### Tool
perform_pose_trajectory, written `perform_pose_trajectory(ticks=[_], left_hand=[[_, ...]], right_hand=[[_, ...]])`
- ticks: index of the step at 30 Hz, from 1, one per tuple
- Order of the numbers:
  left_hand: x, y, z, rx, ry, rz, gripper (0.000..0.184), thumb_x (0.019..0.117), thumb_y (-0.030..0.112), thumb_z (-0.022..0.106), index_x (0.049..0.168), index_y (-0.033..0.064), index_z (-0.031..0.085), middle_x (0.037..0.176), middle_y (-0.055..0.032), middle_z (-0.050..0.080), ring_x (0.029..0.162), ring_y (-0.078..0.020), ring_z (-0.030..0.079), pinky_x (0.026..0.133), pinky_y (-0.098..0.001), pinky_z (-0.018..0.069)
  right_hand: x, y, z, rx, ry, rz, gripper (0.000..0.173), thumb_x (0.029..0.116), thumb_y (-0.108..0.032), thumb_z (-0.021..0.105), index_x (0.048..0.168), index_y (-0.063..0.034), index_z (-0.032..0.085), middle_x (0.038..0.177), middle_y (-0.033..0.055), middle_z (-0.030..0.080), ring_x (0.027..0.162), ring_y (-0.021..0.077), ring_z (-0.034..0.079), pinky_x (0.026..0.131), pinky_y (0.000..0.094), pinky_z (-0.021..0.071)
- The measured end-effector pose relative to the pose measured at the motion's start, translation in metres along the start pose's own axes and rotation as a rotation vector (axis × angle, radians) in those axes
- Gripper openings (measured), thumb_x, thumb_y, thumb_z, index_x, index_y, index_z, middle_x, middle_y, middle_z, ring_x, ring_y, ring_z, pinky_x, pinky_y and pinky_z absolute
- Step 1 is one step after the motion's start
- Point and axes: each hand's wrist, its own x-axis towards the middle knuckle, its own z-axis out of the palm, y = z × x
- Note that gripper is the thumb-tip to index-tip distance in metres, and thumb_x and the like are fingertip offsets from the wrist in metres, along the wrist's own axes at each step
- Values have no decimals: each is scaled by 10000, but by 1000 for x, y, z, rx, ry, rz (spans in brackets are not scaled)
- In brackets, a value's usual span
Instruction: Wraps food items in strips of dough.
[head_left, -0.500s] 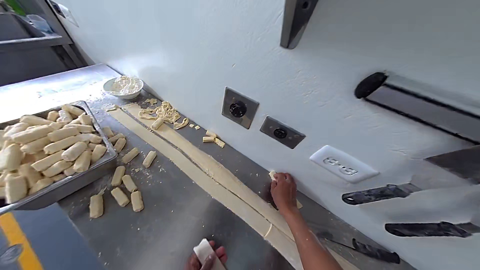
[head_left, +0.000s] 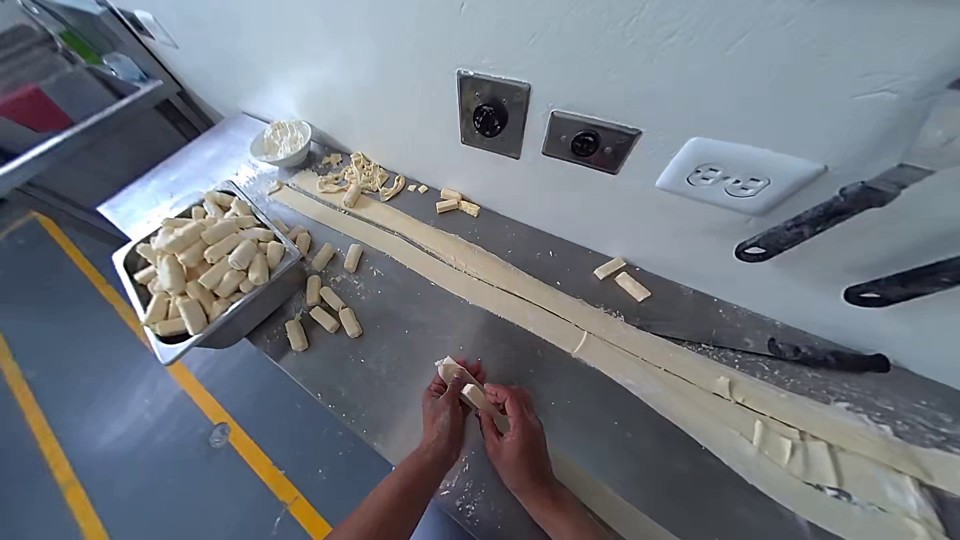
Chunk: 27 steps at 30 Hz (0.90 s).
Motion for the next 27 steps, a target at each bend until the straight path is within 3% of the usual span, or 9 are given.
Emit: perform_pose_trajectory(ticks=[6, 9, 11, 12, 14, 17, 21, 24, 27], left_hand=[[13, 24, -8, 143, 68, 143, 192, 1085, 45, 429, 1153, -98, 539, 1001, -167, 745, 893, -189, 745, 786, -312, 605], [4, 14, -14, 362, -130, 383, 159, 1023, -4, 500, 1033, -126, 602, 1045, -181, 748, 1038, -207, 726, 953, -343, 570], [-4, -10, -20, 617, -346, 584, 214, 927, 52, 591, 979, -102, 730, 1188, -208, 724, 1317, -312, 587, 1213, -480, 330], [-4, -21, -24, 742, -406, 683, 217, 908, 98, 619, 956, -50, 770, 1234, -195, 710, 1383, -373, 513, 1241, -577, 203], [1, -34, -31, 1000, -444, 876, 229, 916, 216, 640, 896, 56, 803, 1309, -157, 682, 1400, -463, 459, 1178, -723, 140], [7, -38, -32, 1173, -449, 1004, 248, 947, 215, 613, 980, 80, 819, 1341, -166, 663, 1347, -499, 504, 1131, -731, 266], [9, -18, -27, 939, -370, 1059, 174, 872, 35, 671, 1001, -52, 750, 1118, -199, 741, 1137, -346, 687, 1029, -465, 530], [14, 6, -30, 862, -233, 1028, 324, 810, 52, 753, 1034, -132, 609, 1081, -262, 678, 1028, -261, 686, 881, -341, 573], [34, 20, -48, 1124, -152, 1055, 245, 793, 86, 808, 914, -95, 695, 1022, -270, 684, 995, -383, 679, 871, -450, 571]], right_hand=[[12, 1, 8, -71, -133, 69, 467, 849, -9, 712, 1298, 83, 621, 1002, 170, 737, 939, 357, 711, 901, 467, 569], [15, 1, 7, -58, -166, 97, 574, 855, -16, 709, 1391, 102, 541, 1037, 176, 729, 960, 353, 704, 922, 456, 564], [13, 7, 9, -27, -129, 115, 616, 867, 1, 665, 1438, 131, 474, 1113, 199, 712, 1039, 348, 690, 987, 448, 539], [10, 10, 8, -32, -105, 126, 625, 873, 20, 636, 1456, 140, 443, 1120, 199, 709, 1057, 348, 687, 1005, 456, 530], [3, 17, -2, -70, -77, 123, 684, 846, 44, 648, 1477, 148, 407, 1098, 180, 717, 1034, 354, 685, 966, 483, 538], [-5, 26, -28, -74, -107, 101, 798, 785, -29, 769, 1477, 140, 408, 1155, 172, 704, 1063, 340, 669, 961, 441, 545], [32, 19, -35, 175, -440, 242, 688, 921, -48, 689, 1527, 75, 385, 1321, 186, 655, 1215, 270, 636, 1069, 381, 494], [82, 17, -23, 426, -868, 523, 390, 1003, -117, 646, 1347, 50, 569, 1106, 140, 691, 938, 169, 673, 893, 342, 550], [110, 22, -28, 367, -1180, 671, 244, 1072, -209, 551, 1112, 15, 640, 897, 55, 723, 669, 93, 668, 672, 282, 566]])
